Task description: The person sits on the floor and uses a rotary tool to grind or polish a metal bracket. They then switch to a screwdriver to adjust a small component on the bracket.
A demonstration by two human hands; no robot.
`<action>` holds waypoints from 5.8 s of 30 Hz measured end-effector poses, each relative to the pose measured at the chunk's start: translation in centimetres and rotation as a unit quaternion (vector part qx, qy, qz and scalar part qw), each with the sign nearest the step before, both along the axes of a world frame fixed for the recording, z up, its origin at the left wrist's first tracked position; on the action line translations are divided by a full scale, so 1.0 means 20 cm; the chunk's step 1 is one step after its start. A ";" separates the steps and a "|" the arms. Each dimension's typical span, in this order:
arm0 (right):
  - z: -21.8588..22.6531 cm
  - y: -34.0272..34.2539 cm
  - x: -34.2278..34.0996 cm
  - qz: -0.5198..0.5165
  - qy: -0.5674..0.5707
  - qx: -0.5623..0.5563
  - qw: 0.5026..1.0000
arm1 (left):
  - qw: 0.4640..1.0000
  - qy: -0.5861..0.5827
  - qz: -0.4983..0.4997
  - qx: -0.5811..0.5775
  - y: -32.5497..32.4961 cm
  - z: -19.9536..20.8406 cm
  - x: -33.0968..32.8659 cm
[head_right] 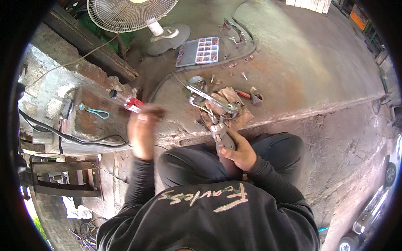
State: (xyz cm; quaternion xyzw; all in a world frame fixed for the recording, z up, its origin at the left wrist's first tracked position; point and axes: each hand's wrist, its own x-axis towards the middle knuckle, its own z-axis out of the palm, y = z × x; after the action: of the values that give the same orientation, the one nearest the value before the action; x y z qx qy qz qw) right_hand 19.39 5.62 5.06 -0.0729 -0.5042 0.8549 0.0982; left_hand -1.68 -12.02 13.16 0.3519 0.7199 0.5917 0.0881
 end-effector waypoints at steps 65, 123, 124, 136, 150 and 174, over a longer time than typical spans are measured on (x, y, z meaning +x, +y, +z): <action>0.45 0.03 0.99 -0.004 0.127 0.530 0.838 | 0.891 0.201 -0.403 -0.058 0.06 -0.24 1.12; 0.57 0.12 0.72 0.183 0.259 0.642 0.698 | 0.852 0.099 -0.511 0.061 0.13 -0.37 1.00; 0.57 0.13 0.72 0.191 0.258 0.635 0.703 | 0.850 0.096 -0.514 0.060 0.13 -0.38 1.00; 0.59 0.08 0.74 0.152 0.234 0.731 0.623 | 0.838 0.086 -0.536 0.054 0.15 -0.38 1.00; 0.64 0.08 0.79 0.179 0.202 0.770 0.578 | 0.837 0.096 -0.536 0.063 0.16 -0.39 1.02; 0.34 0.18 0.73 0.043 0.001 0.379 0.924 | 0.913 0.109 -0.394 0.011 0.17 -0.44 0.95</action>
State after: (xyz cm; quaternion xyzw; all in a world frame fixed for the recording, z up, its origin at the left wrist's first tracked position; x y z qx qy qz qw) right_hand 34.04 9.12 11.84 -0.0077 -0.7933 0.6033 0.0819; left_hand 17.28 -8.61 4.45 0.6703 0.5219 0.4744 0.2308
